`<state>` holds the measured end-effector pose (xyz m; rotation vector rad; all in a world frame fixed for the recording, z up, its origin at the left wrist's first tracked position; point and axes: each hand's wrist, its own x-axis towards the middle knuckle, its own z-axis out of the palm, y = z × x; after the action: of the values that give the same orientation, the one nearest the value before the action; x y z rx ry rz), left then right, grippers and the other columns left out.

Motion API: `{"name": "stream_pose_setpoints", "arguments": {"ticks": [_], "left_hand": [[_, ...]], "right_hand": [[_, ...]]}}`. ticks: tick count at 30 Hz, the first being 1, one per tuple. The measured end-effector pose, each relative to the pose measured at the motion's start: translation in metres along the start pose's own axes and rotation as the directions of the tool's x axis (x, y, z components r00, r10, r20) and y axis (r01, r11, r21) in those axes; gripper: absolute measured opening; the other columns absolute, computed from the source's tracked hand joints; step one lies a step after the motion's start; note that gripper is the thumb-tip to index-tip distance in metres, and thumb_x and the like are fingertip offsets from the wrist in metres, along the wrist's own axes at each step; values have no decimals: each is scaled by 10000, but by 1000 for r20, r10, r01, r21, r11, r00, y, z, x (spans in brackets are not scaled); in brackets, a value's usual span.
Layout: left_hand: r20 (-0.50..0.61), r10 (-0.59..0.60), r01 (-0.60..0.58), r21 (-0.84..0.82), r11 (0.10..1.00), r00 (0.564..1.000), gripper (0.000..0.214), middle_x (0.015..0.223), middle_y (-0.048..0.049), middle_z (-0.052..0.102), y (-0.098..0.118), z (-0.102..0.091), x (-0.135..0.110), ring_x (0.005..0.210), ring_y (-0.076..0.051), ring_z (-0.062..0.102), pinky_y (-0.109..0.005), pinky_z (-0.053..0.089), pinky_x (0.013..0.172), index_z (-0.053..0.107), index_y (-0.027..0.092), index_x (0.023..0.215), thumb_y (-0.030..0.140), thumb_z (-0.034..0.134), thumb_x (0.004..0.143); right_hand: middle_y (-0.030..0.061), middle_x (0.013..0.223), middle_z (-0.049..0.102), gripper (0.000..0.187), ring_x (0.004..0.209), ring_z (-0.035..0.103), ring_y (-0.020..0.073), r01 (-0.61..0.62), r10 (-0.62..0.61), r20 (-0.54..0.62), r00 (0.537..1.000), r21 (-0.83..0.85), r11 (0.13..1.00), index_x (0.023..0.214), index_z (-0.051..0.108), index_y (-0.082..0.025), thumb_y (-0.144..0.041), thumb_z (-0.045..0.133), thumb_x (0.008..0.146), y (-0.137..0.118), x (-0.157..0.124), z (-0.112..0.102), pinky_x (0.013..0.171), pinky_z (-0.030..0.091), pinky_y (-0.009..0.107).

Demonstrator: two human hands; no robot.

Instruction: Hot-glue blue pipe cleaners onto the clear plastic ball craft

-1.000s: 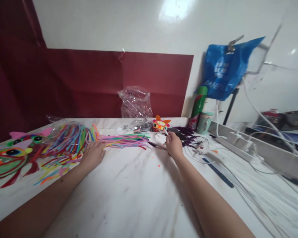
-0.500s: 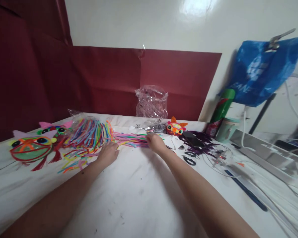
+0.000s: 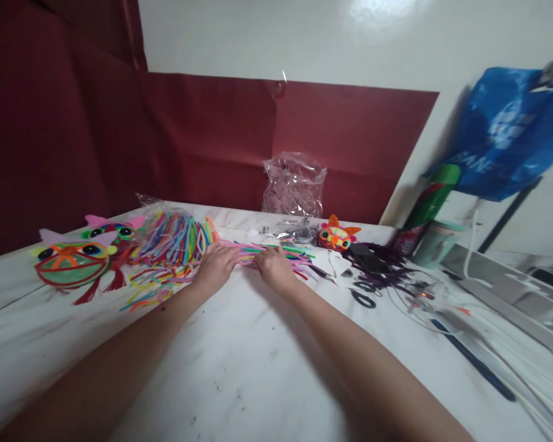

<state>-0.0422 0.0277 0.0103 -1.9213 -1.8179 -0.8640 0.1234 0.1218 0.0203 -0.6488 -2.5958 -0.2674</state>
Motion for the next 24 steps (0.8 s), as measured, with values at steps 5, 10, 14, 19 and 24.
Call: {"name": "stream_pose_setpoints", "arguments": {"ticks": [5, 10, 14, 19, 24], "left_hand": [[141, 141, -129, -90, 988, 980, 149, 924, -63, 708, 13, 1, -6, 939, -210, 612, -346, 416, 917, 679, 179, 894, 193, 531, 889], [196, 151, -130, -115, 985, 969, 191, 804, -57, 673, 30, 2, -12, 843, -200, 604, -317, 427, 828, 635, 174, 748, 152, 491, 873], [187, 34, -9, -135, 991, 982, 238, 705, -38, 630, 34, 5, -14, 690, -179, 581, -274, 409, 643, 570, 178, 721, 204, 411, 896], [231, -45, 90, -190, 978, 972, 279, 548, 26, 560, 30, 11, -14, 544, -142, 533, -234, 356, 543, 513, 202, 645, 266, 397, 891], [224, -123, 166, -180, 970, 967, 239, 569, 21, 557, 16, 12, -10, 586, -151, 515, -244, 342, 583, 537, 198, 616, 230, 446, 835]], "right_hand": [[97, 814, 697, 215, 770, 598, 193, -24, 24, -2, 1000, 32, 999, 843, 672, -142, -117, 468, 905, -4, -40, -3, 686, 364, 269], [74, 805, 700, 174, 739, 615, 175, -54, 56, -20, 998, 68, 996, 839, 654, -158, -120, 491, 884, -6, -58, -3, 626, 362, 240], [73, 818, 709, 135, 727, 625, 177, -86, 89, -31, 996, 90, 992, 851, 649, -168, -134, 519, 864, -7, -59, -7, 602, 353, 240], [55, 800, 723, 127, 720, 631, 173, -101, 104, -13, 994, 132, 986, 788, 661, -190, -112, 563, 812, 2, -55, -9, 587, 336, 232], [55, 713, 717, 153, 635, 616, 172, -181, 182, 11, 983, 191, 965, 698, 666, -193, -147, 571, 809, 33, -57, -9, 555, 319, 234]]}}
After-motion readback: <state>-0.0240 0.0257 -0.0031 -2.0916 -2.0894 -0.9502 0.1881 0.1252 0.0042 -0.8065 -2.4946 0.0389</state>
